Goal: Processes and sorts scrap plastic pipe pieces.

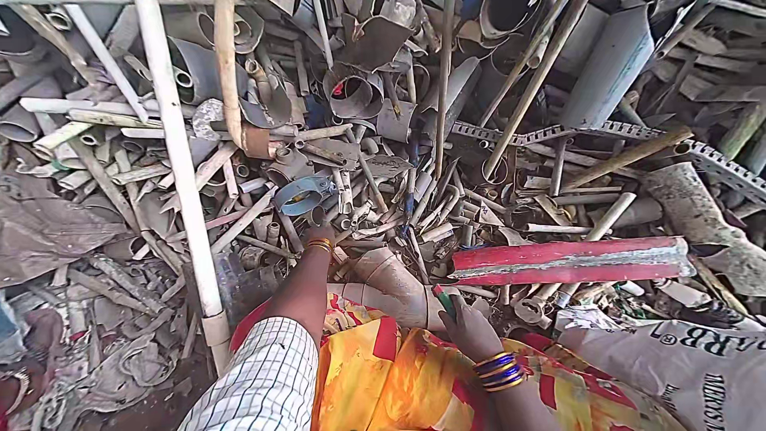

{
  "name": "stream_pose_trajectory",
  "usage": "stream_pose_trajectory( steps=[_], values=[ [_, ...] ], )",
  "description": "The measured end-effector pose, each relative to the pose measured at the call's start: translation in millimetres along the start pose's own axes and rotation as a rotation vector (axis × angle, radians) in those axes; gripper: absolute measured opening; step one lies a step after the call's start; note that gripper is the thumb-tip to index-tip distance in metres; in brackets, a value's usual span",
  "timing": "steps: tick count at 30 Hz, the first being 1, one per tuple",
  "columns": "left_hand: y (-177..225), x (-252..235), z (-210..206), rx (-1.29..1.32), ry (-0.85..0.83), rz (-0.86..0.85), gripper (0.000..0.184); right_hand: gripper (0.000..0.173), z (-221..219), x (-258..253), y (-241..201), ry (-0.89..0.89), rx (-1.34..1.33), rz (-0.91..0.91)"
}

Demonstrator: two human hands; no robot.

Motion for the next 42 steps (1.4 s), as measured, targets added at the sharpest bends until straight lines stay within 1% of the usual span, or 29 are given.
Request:
stream_pose_trajectory(
  steps=[1,3,6,8,12,14,16,19,23,25,26,27,28,29,30,31,33,34,35,36,37,38,39,41,42],
  values=[
    [-4.9,-5.8,-3.9,0.036,0.002,0.033,0.061,0.046,-0.7,0.2,-0.6,-0.012,0.003,-0.003],
    [-12.4,-14.1,-11.5,0.028,-0.005,0.083,0.064,0.046,-1.5,0.7,-1.3,-0.025,0.014,-0.002],
    [-14.6,-18.8,-15.8,0.071,-0.011,0.095,0.051,0.048,-2.0,2.2,-4.5,-0.030,0.010,0.016],
    [-3.6,-5.3,-7.7,0.075,-0.048,0.071,0.049,0.048,-2.6,3.5,-8.8,-0.032,0.015,0.053],
    [46.5,47.1,25.2,-0.043,-0.053,-0.110,0.045,0.050,-1.3,8.1,-15.4,-0.023,0.044,0.107],
    [67.9,89.7,40.9,-0.068,-0.060,-0.189,0.040,0.051,1.2,11.6,-17.4,0.001,0.043,0.122],
    [83.0,132.0,49.1,-0.067,-0.092,-0.257,0.043,0.051,5.3,15.9,-17.9,0.022,0.035,0.123],
    [94.5,183.3,55.1,-0.066,-0.049,-0.335,0.047,0.050,8.4,23.1,-16.6,0.033,0.023,0.132],
    [92.0,229.6,59.1,-0.069,0.050,-0.373,0.048,0.051,3.3,32.0,-20.5,0.053,0.016,0.191],
    [93.6,250.1,61.1,-0.119,0.102,-0.473,0.049,0.051,4.8,39.8,-25.3,0.100,-0.017,0.245],
    [94.5,259.6,62.9,-0.149,0.141,-0.552,0.047,0.052,7.1,45.2,-28.2,0.126,-0.028,0.276],
    [93.2,267.1,65.7,-0.126,0.178,-0.633,0.042,0.052,10.3,51.8,-30.9,0.154,-0.030,0.302],
    [87.2,272.8,71.1,-0.024,0.213,-0.686,0.038,0.052,13.2,58.7,-33.5,0.179,-0.020,0.324],
    [75.8,277.5,77.9,0.151,0.227,-0.689,0.034,0.052,14.7,65.6,-36.2,0.191,0.003,0.341],
    [60.3,280.0,82.8,0.372,0.216,-0.638,0.030,0.053,14.6,71.9,-38.9,0.192,0.031,0.356],
    [43.1,279.1,81.9,0.623,0.175,-0.543,0.027,0.054,13.2,77.5,-41.4,0.186,0.055,0.371],
    [13.5,272.2,58.1,1.178,0.020,-0.261,0.028,0.055,8.9,87.2,-45.1,0.174,0.058,0.404],
    [3.7,268.6,42.1,1.425,-0.037,-0.109,0.033,0.055,8.1,92.1,-47.5,0.171,0.045,0.425],
    [-2.3,266.4,29.2,1.618,-0.074,0.012,0.042,0.056,8.1,96.9,-50.0,0.171,0.035,0.447],
    [-3.5,267.3,22.0,1.773,-0.119,0.063,0.056,0.056,8.6,101.7,-52.5,0.174,0.029,0.478],
    [-0.1,269.1,19.9,1.896,-0.164,0.043,0.069,0.057,8.9,105.8,-54.9,0.178,0.021,0.519],
    [6.7,272.4,22.4,2.009,-0.209,-0.030,0.079,0.057,8.7,109.2,-57.2,0.184,0.007,0.576],
    [13.8,277.4,28.8,2.098,-0.232,-0.134,0.084,0.056,8.1,112.3,-59.2,0.192,-0.013,0.640],
    [24.0,287.0,44.3,2.232,-0.217,-0.377,0.090,0.053,6.9,119.0,-61.8,0.200,-0.071,0.747],
    [27.4,289.4,49.9,2.309,-0.211,-0.477,0.087,0.053,7.0,120.9,-62.2,0.201,-0.093,0.773]
  ],
)
Point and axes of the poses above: each hand's wrist, its own x-axis away from the middle knuckle, its own z-axis out of the back of the hand, y = z × x, the point moved 9 cm from there along -x, towards the middle knuckle, and after that the axes turned 9 degrees about -x, right-handed, at the moved point
